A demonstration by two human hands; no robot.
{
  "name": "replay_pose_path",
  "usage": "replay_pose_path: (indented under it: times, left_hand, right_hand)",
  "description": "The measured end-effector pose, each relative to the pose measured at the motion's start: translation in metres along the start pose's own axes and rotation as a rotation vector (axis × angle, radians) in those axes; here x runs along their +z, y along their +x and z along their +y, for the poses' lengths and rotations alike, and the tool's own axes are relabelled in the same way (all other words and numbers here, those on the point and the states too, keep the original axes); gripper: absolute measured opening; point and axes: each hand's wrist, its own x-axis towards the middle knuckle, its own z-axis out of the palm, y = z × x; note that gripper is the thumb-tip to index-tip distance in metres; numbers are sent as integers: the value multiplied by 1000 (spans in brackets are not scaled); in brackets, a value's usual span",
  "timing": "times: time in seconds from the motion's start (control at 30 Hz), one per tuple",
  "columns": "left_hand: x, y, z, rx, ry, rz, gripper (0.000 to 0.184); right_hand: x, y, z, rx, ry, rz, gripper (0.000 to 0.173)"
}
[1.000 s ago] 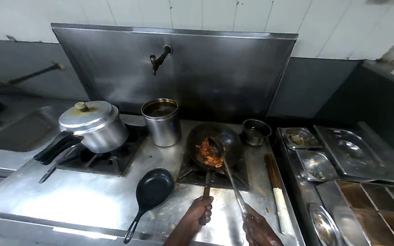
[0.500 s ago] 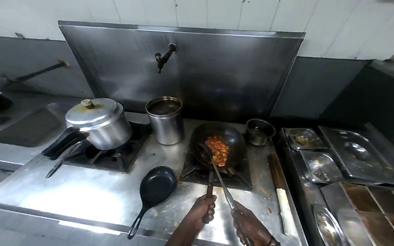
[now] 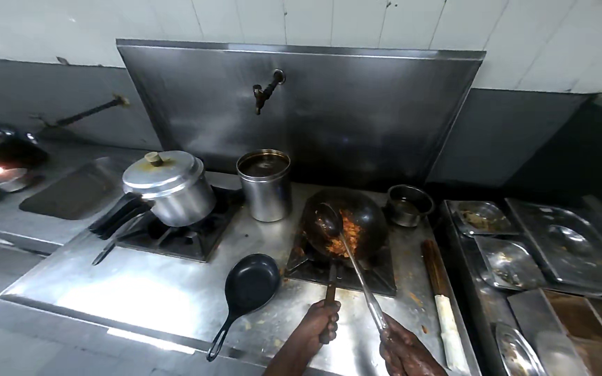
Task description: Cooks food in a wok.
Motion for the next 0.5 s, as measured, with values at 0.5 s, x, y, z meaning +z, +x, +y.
replay_pose_path:
  times: [0.5]
  left_hand:
    - [0,1,2,-13,16,18,18]
  right_hand:
    - [-47,-24,-82,304,-1403,227,64]
